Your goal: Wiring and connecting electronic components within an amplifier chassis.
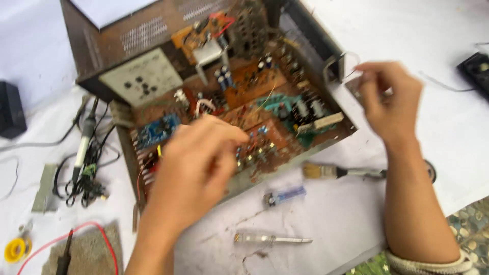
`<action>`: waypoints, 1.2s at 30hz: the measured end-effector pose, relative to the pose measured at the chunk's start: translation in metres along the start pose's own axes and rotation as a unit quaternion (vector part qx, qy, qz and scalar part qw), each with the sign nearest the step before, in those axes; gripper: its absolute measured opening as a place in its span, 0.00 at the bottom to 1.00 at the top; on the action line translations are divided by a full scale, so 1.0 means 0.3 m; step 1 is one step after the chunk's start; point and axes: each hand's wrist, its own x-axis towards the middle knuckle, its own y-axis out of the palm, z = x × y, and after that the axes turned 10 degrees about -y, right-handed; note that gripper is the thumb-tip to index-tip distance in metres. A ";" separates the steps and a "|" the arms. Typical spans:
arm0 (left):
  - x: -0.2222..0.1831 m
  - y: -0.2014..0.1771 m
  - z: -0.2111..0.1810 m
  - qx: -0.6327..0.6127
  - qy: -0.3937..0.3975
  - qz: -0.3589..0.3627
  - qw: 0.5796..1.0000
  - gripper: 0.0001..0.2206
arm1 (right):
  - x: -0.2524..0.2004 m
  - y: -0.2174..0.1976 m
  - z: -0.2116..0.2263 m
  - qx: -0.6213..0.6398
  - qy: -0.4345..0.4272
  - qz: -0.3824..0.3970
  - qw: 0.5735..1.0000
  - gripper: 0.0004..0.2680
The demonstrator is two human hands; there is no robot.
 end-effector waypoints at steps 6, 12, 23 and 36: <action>0.310 0.340 0.054 0.174 0.120 0.120 0.970 0.10 | 0.020 0.036 -0.042 0.031 0.059 0.039 0.997 0.09; 0.511 0.523 0.125 0.281 0.208 0.165 0.922 0.11 | 0.023 0.058 -0.057 0.064 0.065 0.018 0.996 0.10; 0.565 0.652 0.238 0.279 0.269 0.214 0.897 0.09 | 0.030 0.045 -0.043 0.057 0.043 0.001 0.997 0.10; 0.577 0.632 0.313 0.264 0.250 0.244 0.899 0.11 | 0.027 0.055 -0.008 0.013 0.053 0.083 0.995 0.12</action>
